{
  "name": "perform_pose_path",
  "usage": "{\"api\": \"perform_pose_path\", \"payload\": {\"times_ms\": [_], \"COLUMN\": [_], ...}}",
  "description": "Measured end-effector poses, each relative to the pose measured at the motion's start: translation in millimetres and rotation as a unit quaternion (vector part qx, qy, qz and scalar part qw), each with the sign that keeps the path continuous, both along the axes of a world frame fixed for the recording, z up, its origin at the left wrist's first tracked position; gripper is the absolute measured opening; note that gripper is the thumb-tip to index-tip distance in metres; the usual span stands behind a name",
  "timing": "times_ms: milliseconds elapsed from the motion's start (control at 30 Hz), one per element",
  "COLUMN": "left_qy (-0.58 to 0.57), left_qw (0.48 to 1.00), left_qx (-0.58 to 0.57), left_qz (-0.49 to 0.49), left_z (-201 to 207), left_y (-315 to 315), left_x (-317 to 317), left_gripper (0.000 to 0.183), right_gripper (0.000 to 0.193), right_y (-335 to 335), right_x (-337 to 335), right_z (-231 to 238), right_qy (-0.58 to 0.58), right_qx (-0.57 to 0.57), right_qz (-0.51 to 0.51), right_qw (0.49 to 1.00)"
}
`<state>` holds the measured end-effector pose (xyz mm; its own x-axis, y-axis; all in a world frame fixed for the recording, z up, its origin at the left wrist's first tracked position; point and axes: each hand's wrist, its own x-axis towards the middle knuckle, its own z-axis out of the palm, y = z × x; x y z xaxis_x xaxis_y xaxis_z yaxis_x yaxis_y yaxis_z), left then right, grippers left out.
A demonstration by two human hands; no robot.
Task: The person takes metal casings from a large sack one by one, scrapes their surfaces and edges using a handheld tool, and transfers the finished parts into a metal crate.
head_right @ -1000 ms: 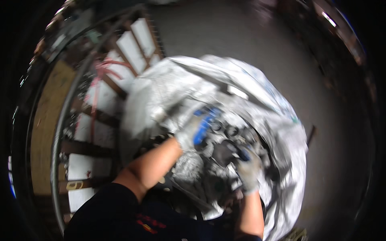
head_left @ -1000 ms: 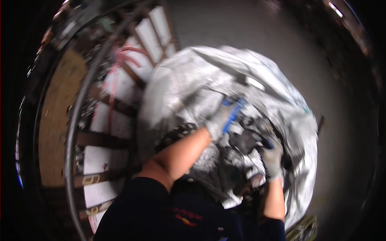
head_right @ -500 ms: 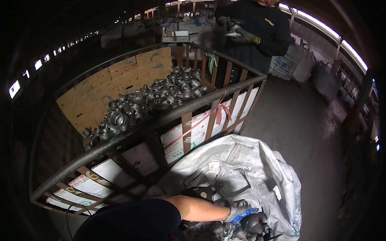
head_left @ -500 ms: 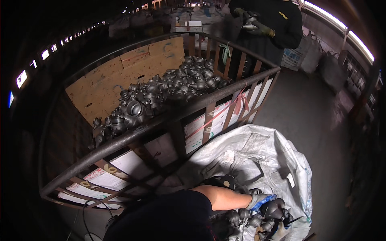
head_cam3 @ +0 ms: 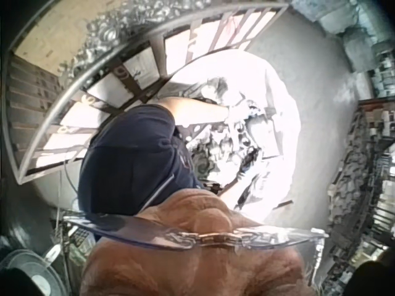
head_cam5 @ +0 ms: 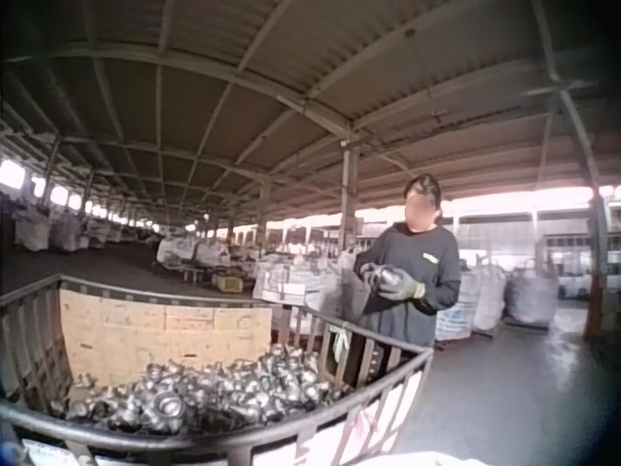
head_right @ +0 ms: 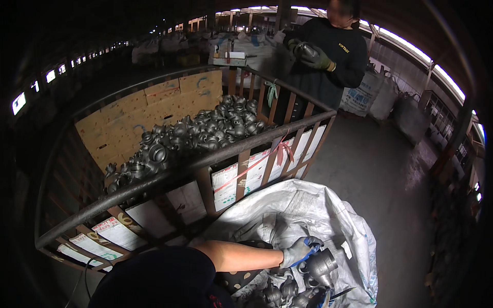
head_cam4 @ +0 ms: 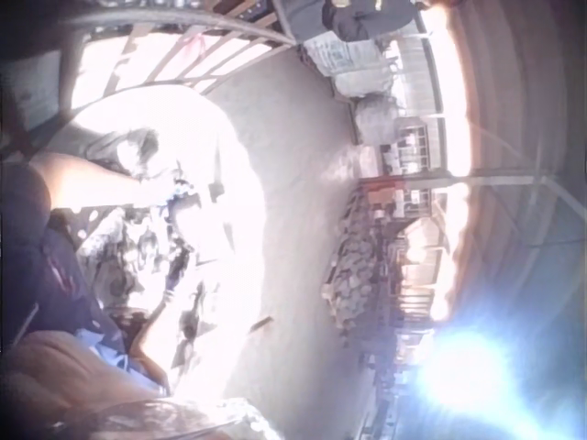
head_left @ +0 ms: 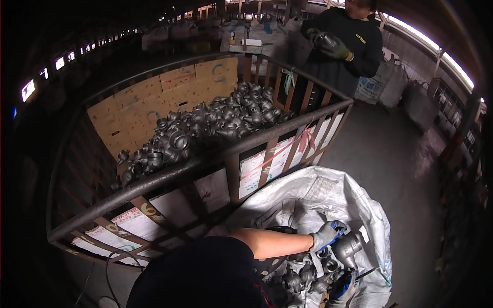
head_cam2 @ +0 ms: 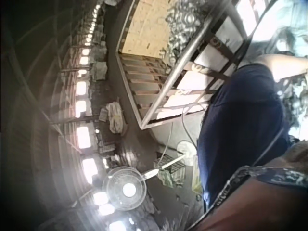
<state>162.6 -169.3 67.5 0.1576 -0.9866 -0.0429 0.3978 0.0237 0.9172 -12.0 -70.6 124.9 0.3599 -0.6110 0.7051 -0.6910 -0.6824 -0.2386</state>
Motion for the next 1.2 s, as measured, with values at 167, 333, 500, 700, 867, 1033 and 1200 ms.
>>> {"api": "perform_pose_path", "payload": {"times_ms": [167,333,500,700,867,1033,1200], "left_qy": [-0.045,0.038,-0.317,-0.715,-0.075,-0.214,-0.261], "left_qw": [0.999,0.995,0.885,0.697,0.9,0.864,0.898], "left_qx": [0.015,-0.063,-0.161,0.026,-0.149,-0.435,-0.32], "left_qz": [-0.024,-0.062,-0.302,-0.038,0.402,0.133,-0.155], "left_z": [29.0,19.7,103.2,310.2,424.4,413.3,232.2], "left_y": [17.0,-0.4,-15.2,-22.8,-4.1,0.1,44.5], "left_x": [-3.3,-5.0,41.6,184.5,329.8,217.8,61.4], "left_gripper": [0.02,0.015,0.02,0.039,0.032,0.036,0.039], "right_gripper": [0.028,0.033,0.037,0.038,0.034,0.032,0.031], "right_y": [-34.4,-29.4,-25.9,-21.6,-22.4,-27.7,-26.3], "right_x": [-54.2,-35.5,-35.1,-54.7,-57.3,-76.5,-74.9], "right_z": [-57.8,-59.0,-36.4,-38.2,-39.8,-55.9,-60.0], "right_qy": [-0.545,-0.61,-0.599,-0.664,-0.706,-0.674,-0.712], "right_qx": [0.618,0.579,0.595,0.535,0.52,0.506,0.486], "right_qz": [0.31,0.22,0.265,0.247,0.201,0.304,0.319], "right_qw": [0.475,0.494,0.465,0.461,0.438,0.444,0.394]}}
